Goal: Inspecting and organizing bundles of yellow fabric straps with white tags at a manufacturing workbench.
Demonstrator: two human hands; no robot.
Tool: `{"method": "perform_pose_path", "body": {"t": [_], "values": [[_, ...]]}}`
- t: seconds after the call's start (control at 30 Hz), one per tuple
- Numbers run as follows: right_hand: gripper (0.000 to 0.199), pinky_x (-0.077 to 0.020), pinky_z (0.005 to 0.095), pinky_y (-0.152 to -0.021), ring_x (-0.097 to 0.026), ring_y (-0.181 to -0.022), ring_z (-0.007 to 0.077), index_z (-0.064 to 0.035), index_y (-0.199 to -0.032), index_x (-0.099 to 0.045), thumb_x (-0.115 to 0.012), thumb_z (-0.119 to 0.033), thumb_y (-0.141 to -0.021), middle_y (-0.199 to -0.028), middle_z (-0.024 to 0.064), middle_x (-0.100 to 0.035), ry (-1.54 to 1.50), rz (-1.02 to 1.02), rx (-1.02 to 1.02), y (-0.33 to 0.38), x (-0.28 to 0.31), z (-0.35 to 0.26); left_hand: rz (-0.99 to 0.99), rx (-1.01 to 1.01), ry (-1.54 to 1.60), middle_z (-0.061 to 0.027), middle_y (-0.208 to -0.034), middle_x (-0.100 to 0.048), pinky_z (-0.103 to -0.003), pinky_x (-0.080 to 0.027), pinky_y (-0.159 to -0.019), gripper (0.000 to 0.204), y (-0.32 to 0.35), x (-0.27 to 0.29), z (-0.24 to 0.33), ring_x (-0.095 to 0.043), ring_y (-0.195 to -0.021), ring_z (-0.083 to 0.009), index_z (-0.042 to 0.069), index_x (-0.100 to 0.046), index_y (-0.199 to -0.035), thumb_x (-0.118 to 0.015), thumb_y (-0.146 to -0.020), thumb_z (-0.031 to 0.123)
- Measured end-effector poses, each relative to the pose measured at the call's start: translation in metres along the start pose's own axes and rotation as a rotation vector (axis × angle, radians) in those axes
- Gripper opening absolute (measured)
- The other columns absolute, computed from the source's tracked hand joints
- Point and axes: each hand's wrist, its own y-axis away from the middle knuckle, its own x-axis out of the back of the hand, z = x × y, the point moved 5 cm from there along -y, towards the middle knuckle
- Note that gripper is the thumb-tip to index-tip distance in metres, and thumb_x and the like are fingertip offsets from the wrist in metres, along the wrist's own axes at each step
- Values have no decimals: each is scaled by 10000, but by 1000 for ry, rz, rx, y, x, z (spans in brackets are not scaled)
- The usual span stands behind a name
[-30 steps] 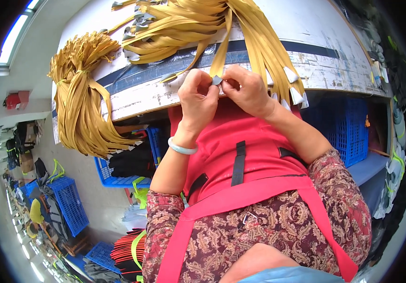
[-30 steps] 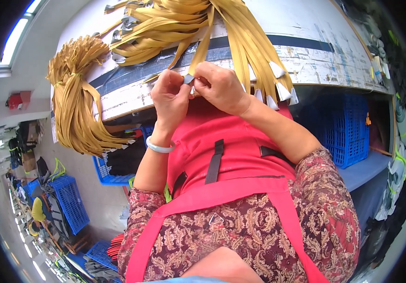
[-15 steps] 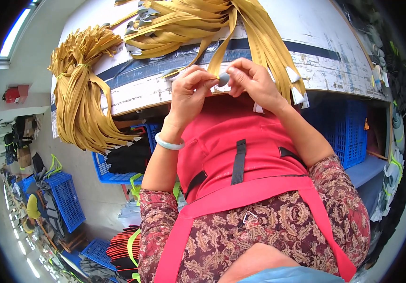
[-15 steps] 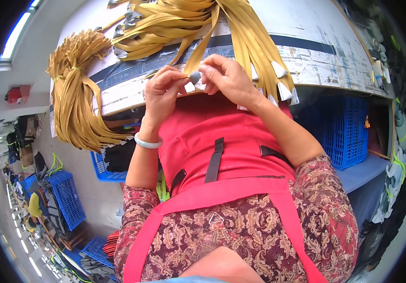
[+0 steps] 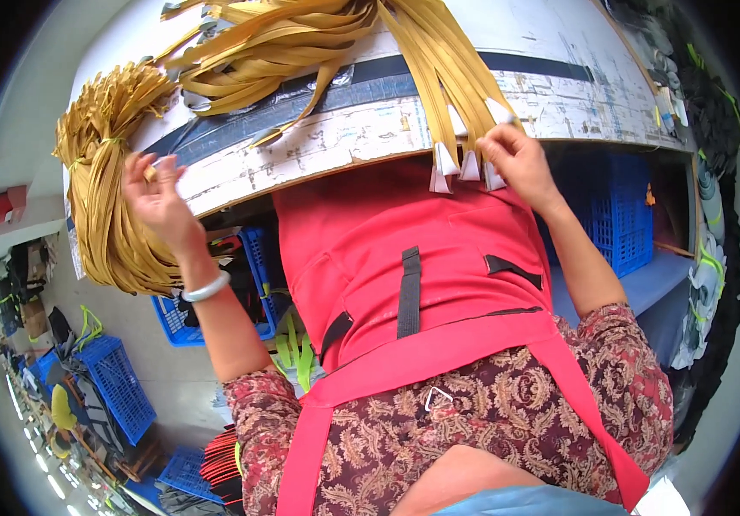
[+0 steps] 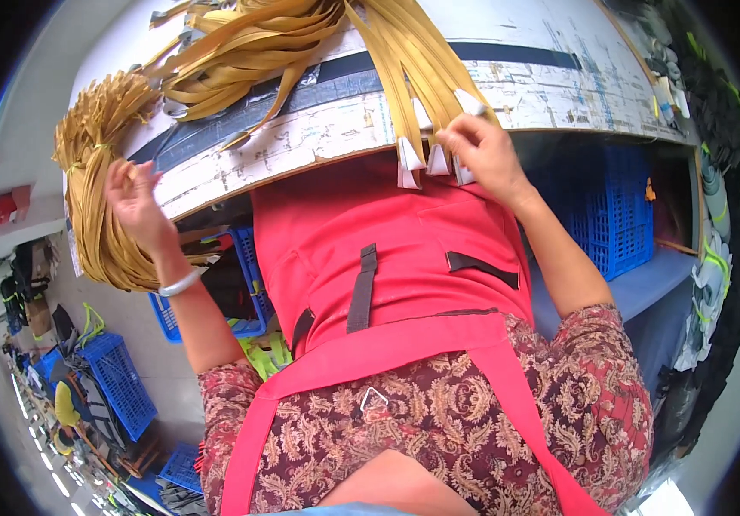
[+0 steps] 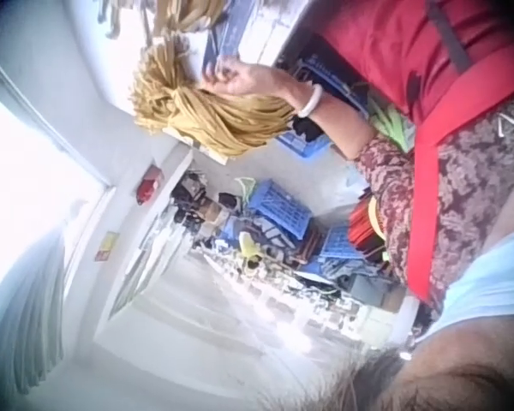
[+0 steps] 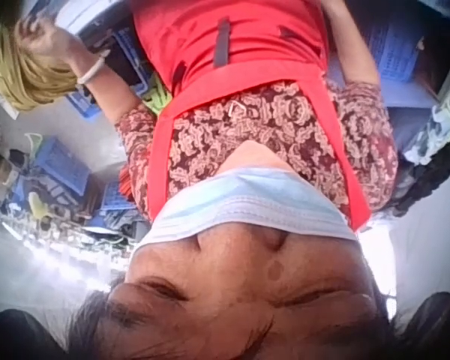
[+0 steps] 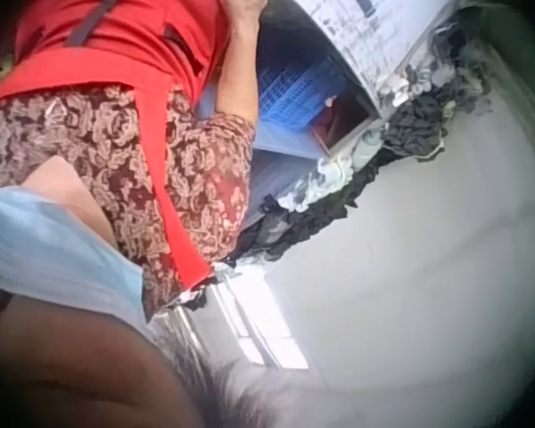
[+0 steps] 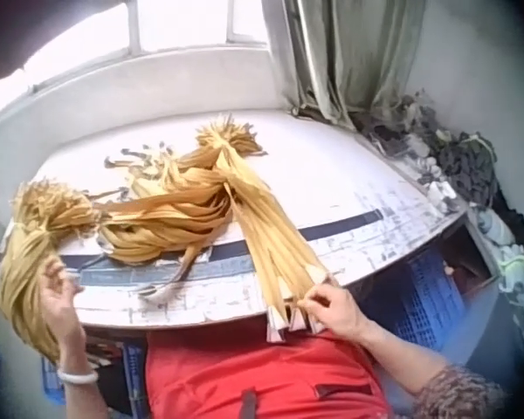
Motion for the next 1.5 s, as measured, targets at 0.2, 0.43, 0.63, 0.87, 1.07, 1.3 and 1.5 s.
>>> {"method": "perform_pose_path", "body": {"t": [0.2, 0.43, 0.63, 0.87, 1.07, 1.3, 1.5], "values": [[164, -501, 385, -711, -646, -809, 323, -37, -920, -664, -679, -193, -871, -859, 130, -655, 280, -9, 214, 15, -50, -2, -871, -58, -174, -102, -992, -649, -302, -514, -829, 193, 133, -135, -5, -646, -883, -204, 41, -646, -1089, -633, -897, 20], [124, -494, 398, -710, -610, -808, 355, -13, -917, -618, -665, -114, -863, -879, 150, -575, 249, -125, 438, 13, -39, -54, -1073, -423, -151, -188, -1073, -594, -430, -510, -835, 229, 170, -206, 30, -602, -989, -382, 18, -634, -1043, -654, -817, -14], [133, -507, 284, -732, -642, -845, 162, -5, -1003, -654, -638, -122, -941, -925, 54, -616, -338, -87, 167, 3, -40, -48, -1024, -173, 47, -124, -939, -632, -340, -524, -731, 144, 137, -186, 27, -643, -854, -278, -1, -657, -905, -701, -773, -40], [138, -480, 243, -764, -587, -831, 101, -24, -1068, -653, -620, -108, -964, -947, 32, -573, -590, -350, 327, -14, -65, -81, -976, 49, 183, -66, -939, -621, -273, -503, -763, 117, 122, -170, 31, -611, -851, -161, -3, -659, -884, -699, -802, -77], [135, -456, 268, -854, -554, -976, 142, -21, -987, -611, -697, -22, -882, -1039, 52, -553, -243, -364, 577, -19, -60, -111, -951, 304, 431, -42, -977, -633, -263, -482, -833, 96, 115, -161, 21, -585, -922, -128, -1, -665, -892, -699, -827, -63], [136, -450, 259, -813, -546, -925, 132, -27, -895, -630, -736, 22, -825, -997, 44, -563, -498, -533, 490, -34, -61, -117, -1050, 312, 460, -44, -952, -640, -251, -488, -816, 123, 102, -162, 30, -594, -904, -118, 1, -684, -936, -718, -825, -41], [90, -470, 235, -710, -554, -806, 111, -22, -864, -604, -683, 20, -874, -958, 41, -550, -525, -448, 298, -40, -65, -125, -781, 242, 328, -13, -862, -661, -230, -526, -717, 102, 101, -159, 36, -627, -754, -93, -11, -680, -937, -704, -844, -47]]}}
